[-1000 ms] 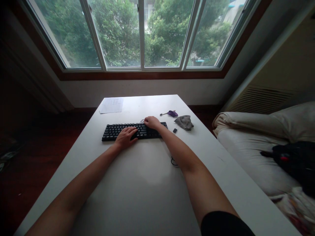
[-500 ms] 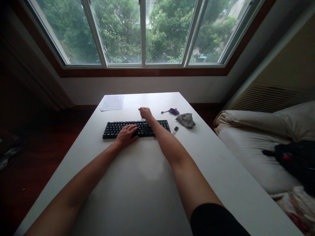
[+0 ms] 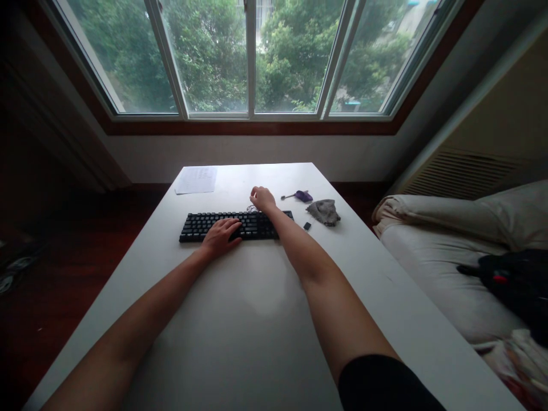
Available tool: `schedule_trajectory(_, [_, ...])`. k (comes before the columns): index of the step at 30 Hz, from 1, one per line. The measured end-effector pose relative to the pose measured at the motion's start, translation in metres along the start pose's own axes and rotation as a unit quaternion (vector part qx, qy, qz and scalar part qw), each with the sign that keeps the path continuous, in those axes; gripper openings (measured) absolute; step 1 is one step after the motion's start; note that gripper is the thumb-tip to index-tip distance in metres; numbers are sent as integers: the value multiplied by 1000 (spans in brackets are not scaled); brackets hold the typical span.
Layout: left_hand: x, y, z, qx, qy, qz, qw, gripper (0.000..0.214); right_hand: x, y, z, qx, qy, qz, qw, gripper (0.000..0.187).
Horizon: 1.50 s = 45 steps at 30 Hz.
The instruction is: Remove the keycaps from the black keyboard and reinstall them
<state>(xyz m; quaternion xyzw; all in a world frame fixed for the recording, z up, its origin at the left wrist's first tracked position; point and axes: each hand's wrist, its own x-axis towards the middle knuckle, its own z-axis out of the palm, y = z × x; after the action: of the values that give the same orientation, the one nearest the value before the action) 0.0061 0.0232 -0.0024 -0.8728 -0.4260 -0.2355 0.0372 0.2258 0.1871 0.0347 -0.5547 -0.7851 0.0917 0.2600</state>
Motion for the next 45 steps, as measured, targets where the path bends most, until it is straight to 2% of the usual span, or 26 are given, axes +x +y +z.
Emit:
schedule_trajectory(4, [0, -2, 2, 7, 2, -1, 1000, 52, -10, 13, 5, -112, -64, -4, 992, 26])
schedule_trajectory(8, [-1, -4, 4, 7, 2, 0, 1000, 52, -13, 17, 11, -134, -101, 19, 986, 24])
schedule_trajectory(11, [-1, -4, 5, 5, 3, 0, 1000, 52, -12, 17, 13, -145, -84, 18, 986, 22])
schedule_trajectory(17, [0, -3, 3, -4, 4, -5, 1000, 52, -14, 15, 10, -137, -48, -28, 989, 21])
schedule_trajectory(27, [0, -1, 2, -3, 4, -1, 1000, 52, -40, 18, -4, -62, -2, -75, 995, 21])
schedule_trajectory(37, [1, 1, 0, -2, 5, 0, 1000, 51, -68, 18, -22, -12, -17, -95, 995, 22])
schedule_trajectory(45, [0, 1, 1, 2, 8, 3, 1000, 51, -77, 14, -22, 9, -16, -103, 994, 23])
